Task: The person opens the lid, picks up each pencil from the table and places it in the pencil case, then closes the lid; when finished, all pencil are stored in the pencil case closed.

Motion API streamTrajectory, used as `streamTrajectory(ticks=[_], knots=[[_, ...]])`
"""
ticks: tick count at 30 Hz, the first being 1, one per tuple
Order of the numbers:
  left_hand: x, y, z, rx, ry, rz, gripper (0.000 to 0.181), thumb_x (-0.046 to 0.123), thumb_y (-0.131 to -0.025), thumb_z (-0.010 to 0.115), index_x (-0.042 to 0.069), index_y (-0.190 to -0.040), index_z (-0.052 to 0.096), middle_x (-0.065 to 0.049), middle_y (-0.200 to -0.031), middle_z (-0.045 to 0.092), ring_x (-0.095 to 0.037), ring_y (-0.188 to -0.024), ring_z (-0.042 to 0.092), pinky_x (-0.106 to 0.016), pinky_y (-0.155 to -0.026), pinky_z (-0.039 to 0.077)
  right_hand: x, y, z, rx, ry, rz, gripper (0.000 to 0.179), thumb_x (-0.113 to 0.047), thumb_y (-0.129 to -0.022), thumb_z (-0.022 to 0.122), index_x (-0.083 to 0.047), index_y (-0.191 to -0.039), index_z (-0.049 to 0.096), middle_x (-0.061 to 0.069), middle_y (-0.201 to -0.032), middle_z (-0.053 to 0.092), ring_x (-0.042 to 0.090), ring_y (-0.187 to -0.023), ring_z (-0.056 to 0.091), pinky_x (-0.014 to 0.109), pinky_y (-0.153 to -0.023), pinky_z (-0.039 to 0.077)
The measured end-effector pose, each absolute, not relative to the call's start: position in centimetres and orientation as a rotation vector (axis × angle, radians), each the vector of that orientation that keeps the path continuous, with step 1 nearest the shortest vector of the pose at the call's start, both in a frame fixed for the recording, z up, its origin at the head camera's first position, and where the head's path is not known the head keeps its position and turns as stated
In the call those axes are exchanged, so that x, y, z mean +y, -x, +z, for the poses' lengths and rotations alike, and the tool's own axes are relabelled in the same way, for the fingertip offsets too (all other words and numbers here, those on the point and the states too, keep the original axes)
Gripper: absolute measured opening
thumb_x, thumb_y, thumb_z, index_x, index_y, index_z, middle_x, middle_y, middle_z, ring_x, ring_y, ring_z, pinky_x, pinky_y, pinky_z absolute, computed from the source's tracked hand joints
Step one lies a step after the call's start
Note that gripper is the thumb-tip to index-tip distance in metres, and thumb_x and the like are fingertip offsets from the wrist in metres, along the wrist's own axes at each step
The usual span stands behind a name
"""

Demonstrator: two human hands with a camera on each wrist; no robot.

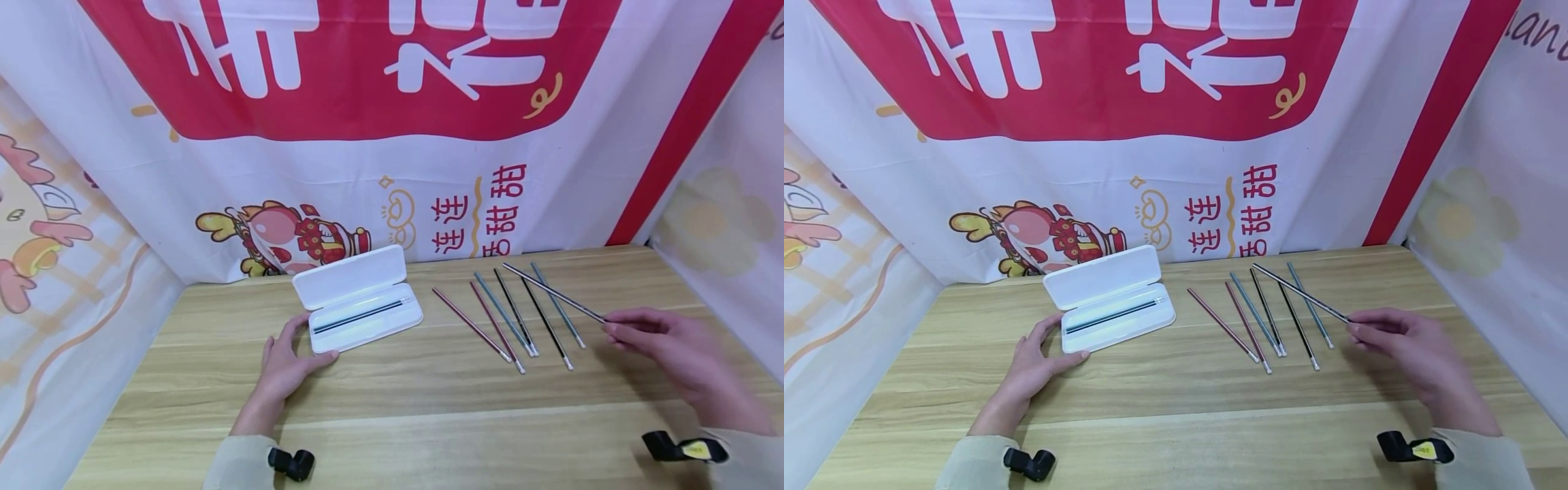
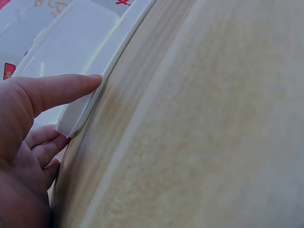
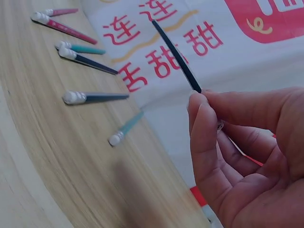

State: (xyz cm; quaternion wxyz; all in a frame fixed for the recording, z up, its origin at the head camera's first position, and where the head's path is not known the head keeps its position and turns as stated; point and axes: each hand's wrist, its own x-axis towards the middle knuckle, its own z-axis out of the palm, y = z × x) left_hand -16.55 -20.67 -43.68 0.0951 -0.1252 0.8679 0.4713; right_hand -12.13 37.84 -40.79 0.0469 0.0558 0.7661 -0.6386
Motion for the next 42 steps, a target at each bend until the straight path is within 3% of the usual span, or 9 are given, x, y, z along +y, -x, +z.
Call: streamTrajectory(ticks=[3, 7, 9, 13, 19, 32, 42], knots=[[-20.8, 16.4, -43.7, 2.571, 0.38, 1.397, 0.101, 0.04, -0.085, 0.092, 0.03, -0.167, 0.034, -0.009, -0.182, 0.019, -0.047, -0.166, -0.019, -0.077, -0.131, -0.006, 37.0, 12.2, -40.7, 2.417, -0.216, -1.806, 0.017, -0.02, -0.103, 0.075, -0.018, -0.119, 0.08, -0.017, -0.104, 0.081, 0.003, -0.094, 0.078, 0.018, -0.081, 0.065], [-20.9, 16.4, -43.8, 2.571, 0.385, 1.384, 0.103, 0.042, -0.084, 0.092, 0.03, -0.168, 0.033, -0.009, -0.182, 0.019, -0.048, -0.166, -0.019, -0.077, -0.131, -0.006, 35.5, 12.4, -40.5, 2.543, -0.288, -1.54, 0.04, -0.043, -0.1, 0.076, -0.018, -0.132, 0.076, -0.026, -0.107, 0.078, -0.002, -0.098, 0.074, 0.016, -0.084, 0.059], [-20.9, 16.5, -43.8, 2.57, 0.384, 1.379, 0.105, 0.043, -0.084, 0.092, 0.03, -0.169, 0.032, -0.009, -0.182, 0.019, -0.048, -0.166, -0.019, -0.077, -0.131, -0.006, 34.7, 12.6, -40.4, 2.559, -0.303, -1.468, 0.048, -0.051, -0.099, 0.075, -0.018, -0.135, 0.074, -0.025, -0.109, 0.078, -0.004, -0.1, 0.07, 0.022, -0.087, 0.053], [-20.9, 16.6, -43.8, 2.564, 0.388, 1.375, 0.107, 0.044, -0.083, 0.092, 0.031, -0.17, 0.03, -0.009, -0.182, 0.018, -0.048, -0.166, -0.02, -0.078, -0.13, -0.007, 32.9, 13.3, -40.0, 2.569, -0.291, -1.407, 0.057, -0.058, -0.099, 0.072, -0.018, -0.138, 0.072, -0.015, -0.117, 0.079, 0.004, -0.104, 0.067, 0.031, -0.09, 0.049], [-20.9, 16.6, -43.7, 2.562, 0.391, 1.38, 0.105, 0.042, -0.084, 0.092, 0.032, -0.169, 0.031, -0.009, -0.182, 0.018, -0.048, -0.165, -0.021, -0.078, -0.129, -0.008, 30.3, 14.7, -39.4, 2.609, -0.25, -1.343, 0.06, -0.064, -0.099, 0.069, -0.019, -0.138, 0.072, 0.005, -0.136, 0.072, 0.02, -0.119, 0.058, 0.033, -0.091, 0.045], [-20.8, 16.6, -43.5, 2.581, 0.381, 1.377, 0.102, 0.04, -0.085, 0.092, 0.03, -0.167, 0.033, -0.01, -0.182, 0.02, -0.047, -0.166, -0.019, -0.075, -0.131, -0.008, 25.3, 17.0, -37.8, 2.661, -0.073, -1.322, 0.033, -0.034, -0.104, 0.073, -0.013, -0.13, 0.076, 0.013, -0.13, 0.071, 0.028, -0.115, 0.058, 0.033, -0.091, 0.052], [-21.0, 16.5, -43.6, 2.574, 0.376, 1.398, 0.101, 0.038, -0.084, 0.093, 0.031, -0.166, 0.036, -0.008, -0.182, 0.02, -0.048, -0.166, -0.019, -0.077, -0.13, -0.009, 21.8, 19.0, -37.5, 2.74, 0.123, -1.245, 0.021, -0.024, -0.103, 0.074, -0.012, -0.119, 0.08, 0.01, -0.118, 0.077, 0.024, -0.104, 0.064, 0.03, -0.085, 0.055]])
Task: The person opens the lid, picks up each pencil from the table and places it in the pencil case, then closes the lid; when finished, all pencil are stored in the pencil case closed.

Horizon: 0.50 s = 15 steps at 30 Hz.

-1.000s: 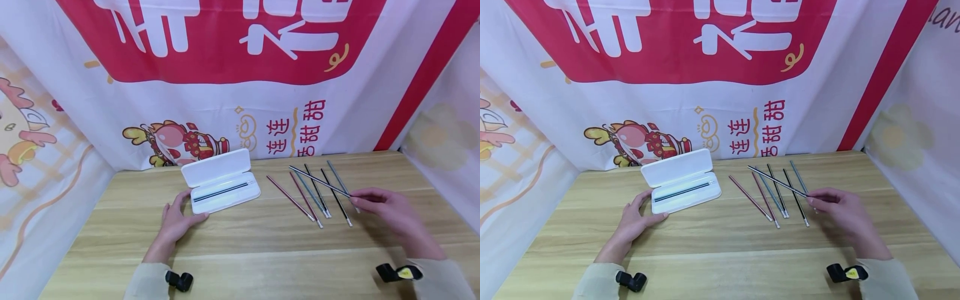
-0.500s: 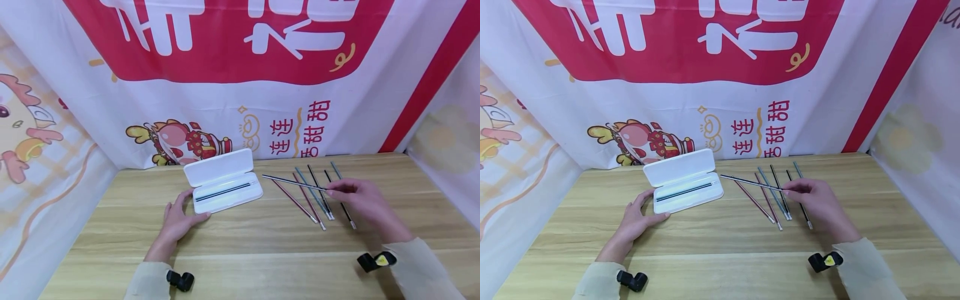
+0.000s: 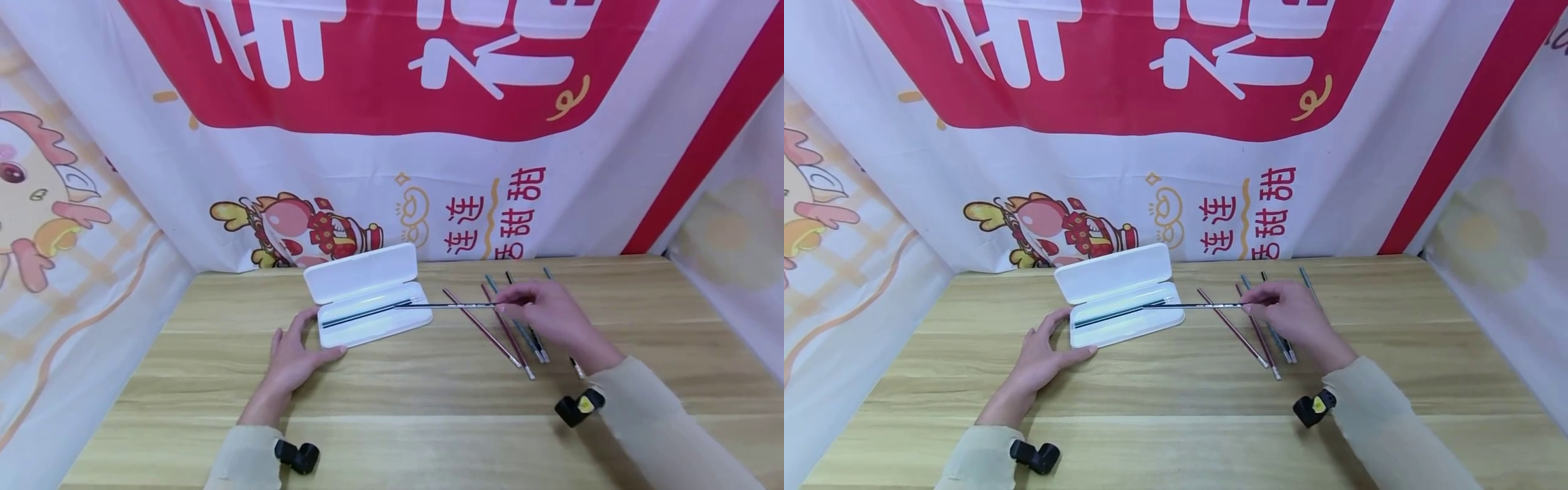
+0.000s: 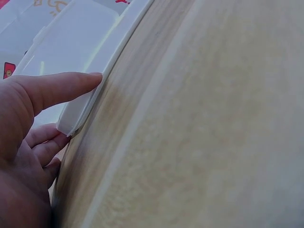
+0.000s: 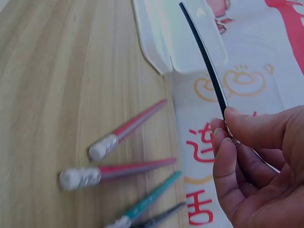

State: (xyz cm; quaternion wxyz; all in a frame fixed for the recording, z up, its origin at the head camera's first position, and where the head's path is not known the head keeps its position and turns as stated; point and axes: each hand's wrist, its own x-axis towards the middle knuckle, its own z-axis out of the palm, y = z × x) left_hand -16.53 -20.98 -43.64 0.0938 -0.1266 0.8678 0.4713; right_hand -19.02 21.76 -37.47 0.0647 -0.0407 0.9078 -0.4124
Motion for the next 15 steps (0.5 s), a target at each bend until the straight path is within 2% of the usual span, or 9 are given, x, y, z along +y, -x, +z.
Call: streamTrajectory(ticks=[9, 15], knots=[[-21.0, 16.6, -43.7, 2.588, 0.372, 1.383, 0.1, 0.04, -0.083, 0.093, 0.032, -0.166, 0.036, -0.008, -0.182, 0.021, -0.049, -0.165, -0.018, -0.078, -0.13, -0.007, 18.2, 21.6, -37.8, 2.755, 0.183, -1.263, 0.017, -0.022, -0.102, 0.074, -0.013, -0.116, 0.08, 0.009, -0.116, 0.077, 0.024, -0.105, 0.066, 0.032, -0.084, 0.055], [-21.0, 16.5, -43.7, 2.582, 0.367, 1.399, 0.098, 0.039, -0.085, 0.092, 0.031, -0.165, 0.037, -0.008, -0.182, 0.021, -0.049, -0.165, -0.018, -0.079, -0.129, -0.007, 15.7, 23.0, -38.5, 2.726, 0.184, -1.327, 0.016, -0.017, -0.102, 0.073, -0.012, -0.117, 0.08, 0.009, -0.118, 0.077, 0.026, -0.111, 0.066, 0.042, -0.099, 0.055]])
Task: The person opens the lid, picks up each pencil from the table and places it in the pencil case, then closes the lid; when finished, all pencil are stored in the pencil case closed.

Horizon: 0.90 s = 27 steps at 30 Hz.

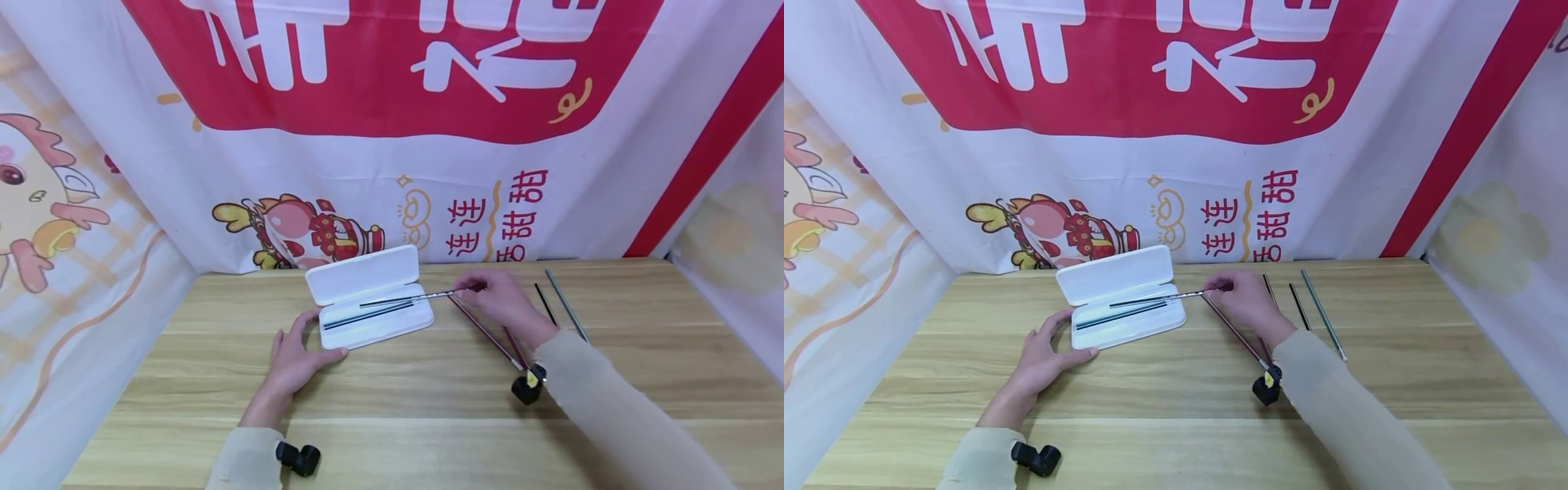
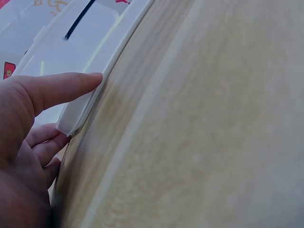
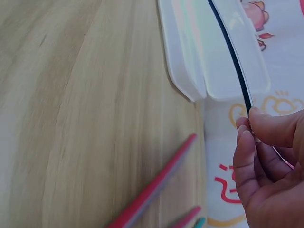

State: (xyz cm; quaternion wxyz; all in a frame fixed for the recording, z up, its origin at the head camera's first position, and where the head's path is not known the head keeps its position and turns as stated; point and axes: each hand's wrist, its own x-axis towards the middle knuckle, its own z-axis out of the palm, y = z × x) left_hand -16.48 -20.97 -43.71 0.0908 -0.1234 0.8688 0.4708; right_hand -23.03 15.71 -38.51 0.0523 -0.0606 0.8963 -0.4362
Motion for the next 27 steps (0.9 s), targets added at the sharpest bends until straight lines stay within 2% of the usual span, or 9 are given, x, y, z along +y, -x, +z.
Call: streamTrajectory(ticks=[3, 10, 20, 27], knots=[[-21.0, 16.5, -43.8, 2.581, 0.368, 1.404, 0.097, 0.039, -0.085, 0.092, 0.031, -0.165, 0.037, -0.009, -0.182, 0.021, -0.049, -0.165, -0.018, -0.078, -0.13, -0.008, 14.5, 23.6, -38.7, 2.735, 0.215, -1.334, 0.017, -0.017, -0.102, 0.073, -0.012, -0.117, 0.08, 0.008, -0.119, 0.077, 0.026, -0.112, 0.066, 0.044, -0.102, 0.055], [-21.1, 16.5, -43.9, 2.584, 0.363, 1.409, 0.098, 0.039, -0.084, 0.093, 0.031, -0.165, 0.037, -0.01, -0.181, 0.022, -0.049, -0.165, -0.018, -0.077, -0.13, -0.009, 11.7, 25.2, -39.2, 2.713, 0.19, -1.36, 0.013, -0.013, -0.101, 0.074, -0.013, -0.112, 0.08, 0.007, -0.116, 0.077, 0.025, -0.107, 0.065, 0.039, -0.093, 0.055], [-21.1, 16.5, -43.9, 2.582, 0.356, 1.426, 0.097, 0.037, -0.084, 0.092, 0.031, -0.164, 0.038, -0.009, -0.181, 0.022, -0.05, -0.165, -0.018, -0.078, -0.13, -0.008, 9.1, 26.5, -40.2, 2.692, 0.262, -1.348, 0.011, -0.008, -0.1, 0.073, -0.01, -0.109, 0.08, 0.01, -0.112, 0.077, 0.024, -0.105, 0.067, 0.04, -0.095, 0.058], [-21.1, 16.5, -43.9, 2.585, 0.356, 1.426, 0.095, 0.037, -0.085, 0.092, 0.032, -0.164, 0.038, -0.008, -0.181, 0.022, -0.049, -0.165, -0.018, -0.077, -0.13, -0.008, 8.3, 26.9, -40.6, 2.701, 0.231, -1.314, 0.01, -0.007, -0.1, 0.073, -0.012, -0.105, 0.081, 0.008, -0.111, 0.077, 0.025, -0.106, 0.066, 0.042, -0.099, 0.057]])
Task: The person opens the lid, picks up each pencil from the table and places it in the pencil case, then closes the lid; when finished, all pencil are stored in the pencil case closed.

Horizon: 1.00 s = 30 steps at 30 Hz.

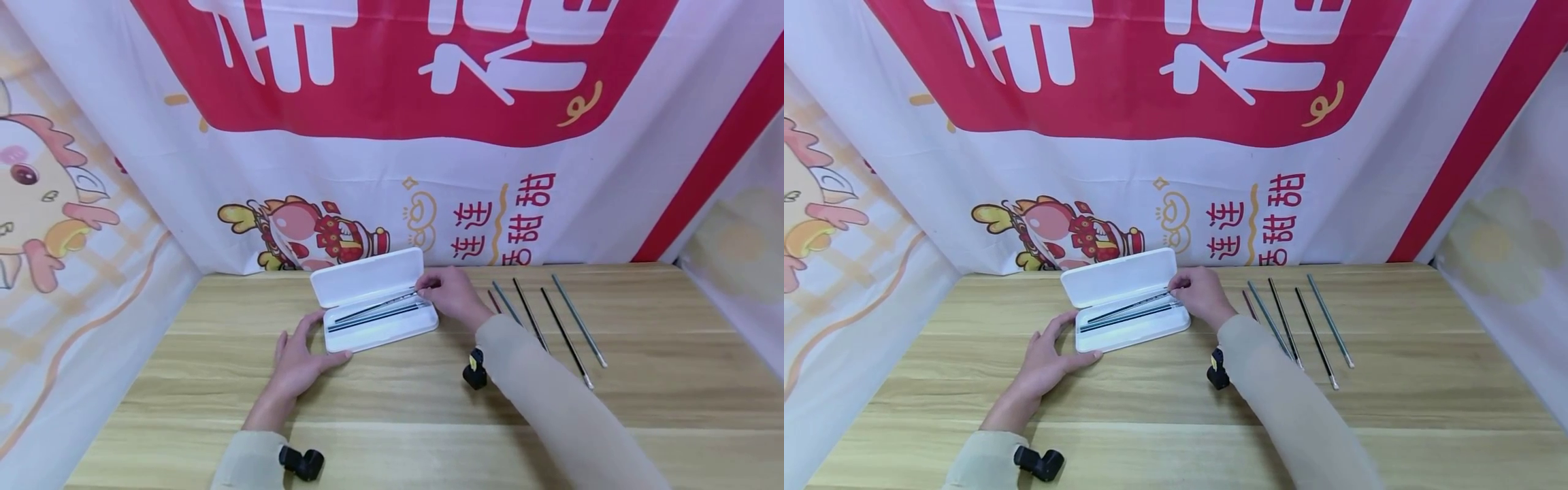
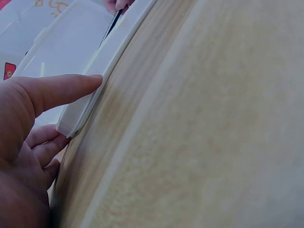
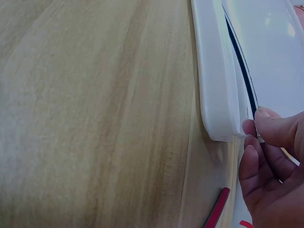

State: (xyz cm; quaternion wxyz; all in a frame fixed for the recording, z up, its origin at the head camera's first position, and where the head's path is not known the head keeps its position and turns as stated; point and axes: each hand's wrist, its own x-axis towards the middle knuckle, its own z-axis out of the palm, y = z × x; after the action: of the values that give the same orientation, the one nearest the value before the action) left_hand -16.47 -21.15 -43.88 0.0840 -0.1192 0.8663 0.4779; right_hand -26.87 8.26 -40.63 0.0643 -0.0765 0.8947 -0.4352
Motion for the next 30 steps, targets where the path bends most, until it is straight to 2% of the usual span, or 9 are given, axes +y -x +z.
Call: streamTrajectory(ticks=[11, 30], knots=[[-21.1, 16.4, -44.1, 2.587, 0.354, 1.427, 0.095, 0.036, -0.086, 0.091, 0.032, -0.164, 0.038, -0.008, -0.181, 0.022, -0.048, -0.165, -0.019, -0.077, -0.13, -0.008, 7.7, 27.2, -41.7, 2.697, 0.257, -1.296, 0.012, -0.006, -0.099, 0.075, -0.014, -0.104, 0.082, 0.005, -0.108, 0.078, 0.022, -0.103, 0.067, 0.04, -0.098, 0.058], [-21.0, 16.6, -44.0, 2.592, 0.345, 1.439, 0.096, 0.036, -0.085, 0.091, 0.029, -0.165, 0.038, -0.011, -0.181, 0.023, -0.048, -0.166, -0.019, -0.073, -0.132, -0.011, 6.7, 26.9, -42.0, 2.737, 0.191, -1.196, 0.01, -0.013, -0.099, 0.078, -0.018, -0.105, 0.085, 0.001, -0.109, 0.077, 0.021, -0.103, 0.067, 0.039, -0.096, 0.059]])
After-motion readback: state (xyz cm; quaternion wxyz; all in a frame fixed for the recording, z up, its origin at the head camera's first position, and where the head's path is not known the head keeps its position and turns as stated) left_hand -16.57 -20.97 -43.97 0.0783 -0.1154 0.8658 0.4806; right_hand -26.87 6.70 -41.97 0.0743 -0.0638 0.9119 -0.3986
